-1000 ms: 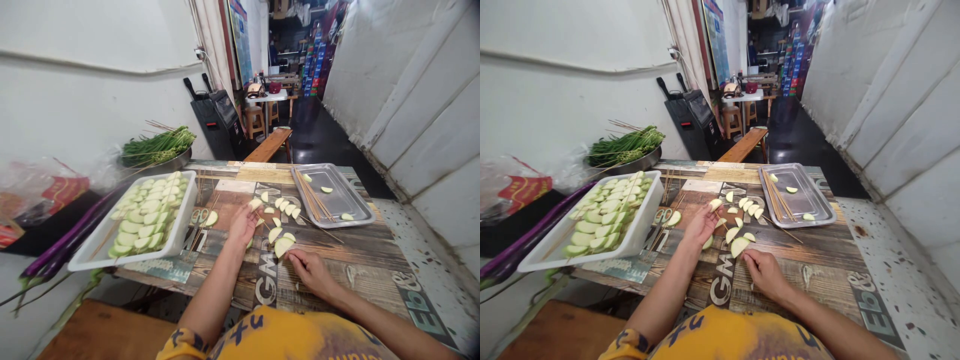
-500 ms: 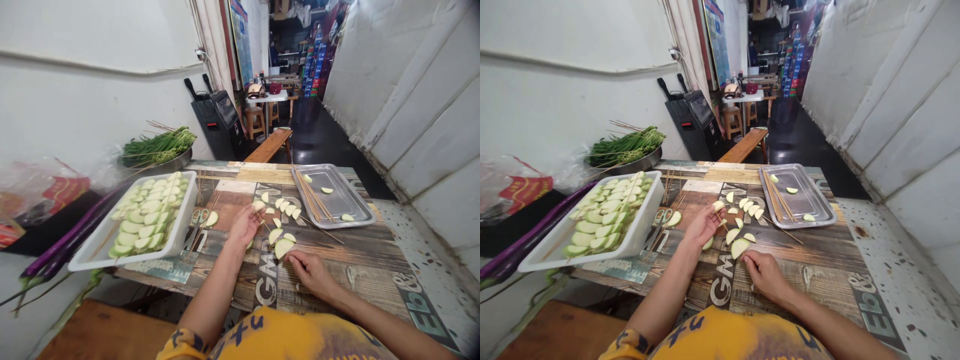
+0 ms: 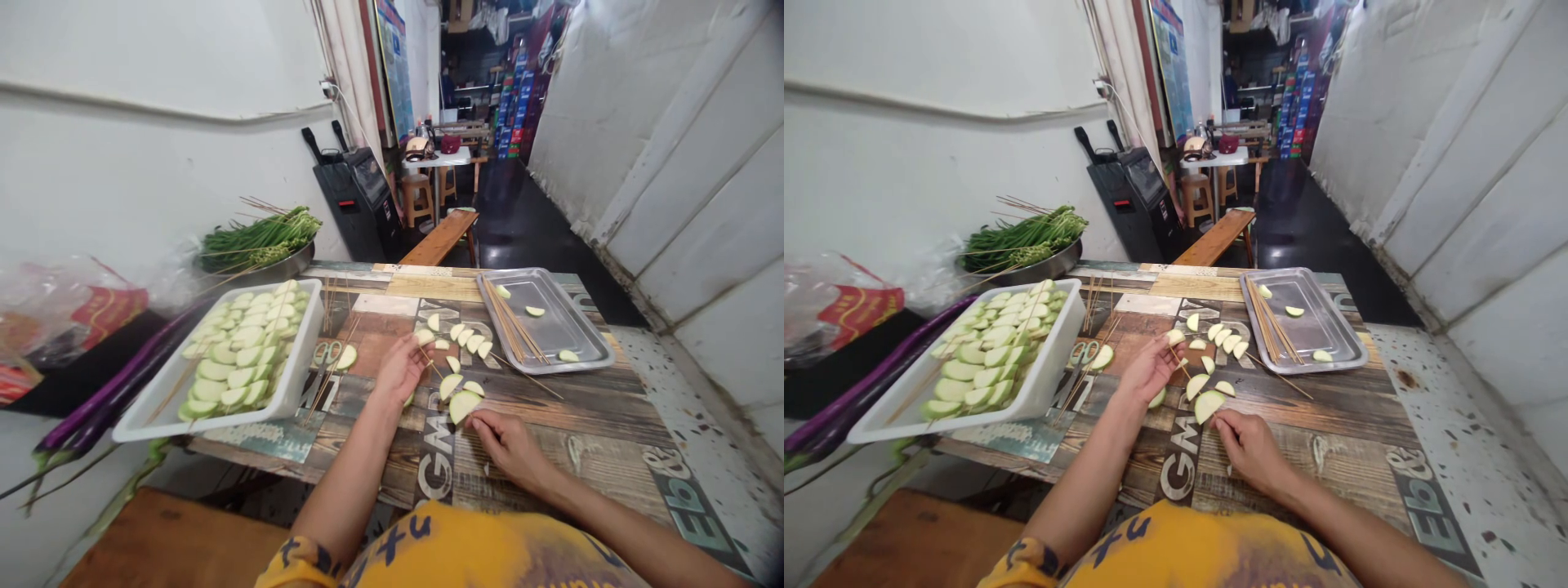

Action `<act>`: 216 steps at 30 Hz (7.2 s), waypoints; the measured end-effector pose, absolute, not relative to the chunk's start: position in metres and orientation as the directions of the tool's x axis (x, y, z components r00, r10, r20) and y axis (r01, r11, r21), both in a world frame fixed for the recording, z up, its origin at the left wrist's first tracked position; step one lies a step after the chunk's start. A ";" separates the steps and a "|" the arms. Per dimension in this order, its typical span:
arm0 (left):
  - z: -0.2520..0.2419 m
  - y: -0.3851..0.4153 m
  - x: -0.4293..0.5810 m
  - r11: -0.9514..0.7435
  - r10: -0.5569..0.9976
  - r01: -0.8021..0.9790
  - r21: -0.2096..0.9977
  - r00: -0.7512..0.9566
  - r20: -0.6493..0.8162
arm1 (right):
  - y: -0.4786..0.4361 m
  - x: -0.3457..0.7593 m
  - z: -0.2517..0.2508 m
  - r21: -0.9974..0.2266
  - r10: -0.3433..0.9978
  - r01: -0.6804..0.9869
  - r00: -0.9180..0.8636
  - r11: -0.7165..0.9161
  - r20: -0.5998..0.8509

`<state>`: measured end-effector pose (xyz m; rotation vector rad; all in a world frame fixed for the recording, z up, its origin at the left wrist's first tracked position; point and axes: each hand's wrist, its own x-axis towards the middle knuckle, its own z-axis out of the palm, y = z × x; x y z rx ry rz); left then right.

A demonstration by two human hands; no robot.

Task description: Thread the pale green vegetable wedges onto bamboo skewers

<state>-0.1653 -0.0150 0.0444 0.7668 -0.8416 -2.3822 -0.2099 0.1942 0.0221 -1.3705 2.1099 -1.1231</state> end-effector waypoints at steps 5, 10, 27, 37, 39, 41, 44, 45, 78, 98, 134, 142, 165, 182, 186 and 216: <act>0.045 -0.015 -0.165 -0.695 -0.603 0.245 0.677 -0.712 -0.361 | 0.193 -0.210 0.024 -0.784 -0.887 -0.587 -0.448 0.201 0.108; 0.046 -0.015 -0.165 -0.710 -0.590 0.223 0.668 -0.707 -0.391 | 0.193 -0.210 0.025 -0.778 -0.889 -0.591 -0.447 0.212 0.097; 0.047 -0.014 -0.165 -0.722 -0.587 0.223 0.655 -0.698 -0.411 | 0.193 -0.211 0.024 -0.772 -0.891 -0.600 -0.443 0.209 0.103; 0.041 -0.015 -0.166 -0.678 -0.632 0.311 0.667 -0.710 -0.312 | 0.193 -0.212 0.023 -0.767 -0.889 -0.609 -0.442 0.201 0.118; 0.041 -0.015 -0.166 -0.686 -0.628 0.317 0.655 -0.713 -0.312 | 0.193 -0.211 0.023 -0.773 -0.885 -0.603 -0.448 0.196 0.125; 0.041 -0.015 -0.166 -0.679 -0.639 0.331 0.655 -0.706 -0.305 | 0.194 -0.211 0.024 -0.783 -0.879 -0.593 -0.456 0.186 0.136; 0.042 -0.016 -0.166 -0.660 -0.666 0.358 0.661 -0.685 -0.294 | 0.194 -0.210 0.025 -0.793 -0.878 -0.584 -0.457 0.173 0.145; 0.042 -0.016 -0.166 -0.662 -0.666 0.358 0.658 -0.684 -0.298 | 0.195 -0.210 0.025 -0.793 -0.879 -0.584 -0.455 0.170 0.146; 0.042 -0.017 -0.167 -0.652 -0.695 0.393 0.648 -0.651 -0.304 | 0.194 -0.210 0.025 -0.795 -0.873 -0.584 -0.461 0.163 0.159; 0.046 -0.008 -0.168 -0.749 -0.584 0.305 0.588 -0.723 -0.370 | 0.192 -0.209 0.027 -0.824 -0.851 -0.552 -0.487 0.127 0.195; 0.037 0.027 -0.173 -0.647 -0.525 0.198 0.737 -0.816 -0.242 | 0.189 -0.217 0.025 -0.928 -0.790 -0.338 -0.606 0.154 0.090; 0.033 -0.019 -0.156 0.313 -0.824 -0.139 0.940 -0.531 0.196 | 0.196 -0.232 0.041 -0.954 -0.665 -0.257 -0.742 0.155 0.091; 0.024 -0.015 -0.161 0.447 -0.531 -0.120 0.886 -0.833 0.155 | 0.195 -0.232 0.036 -0.942 -0.699 -0.292 -0.708 0.165 0.097; 0.026 -0.015 -0.160 0.688 -0.556 -0.187 0.702 -0.757 0.343 | 0.197 -0.243 0.032 -0.966 -0.591 -0.228 -0.799 0.125 0.112; 0.021 -0.001 -0.168 0.817 -0.283 -0.056 0.574 -0.906 0.314 | 0.197 -0.239 0.035 -0.968 -0.614 -0.214 -0.784 0.127 0.093; 0.042 -0.018 -0.167 -0.554 -0.702 0.334 0.763 -0.679 -0.213 | 0.197 -0.229 0.030 -0.847 -0.717 -0.502 -0.655 0.176 0.238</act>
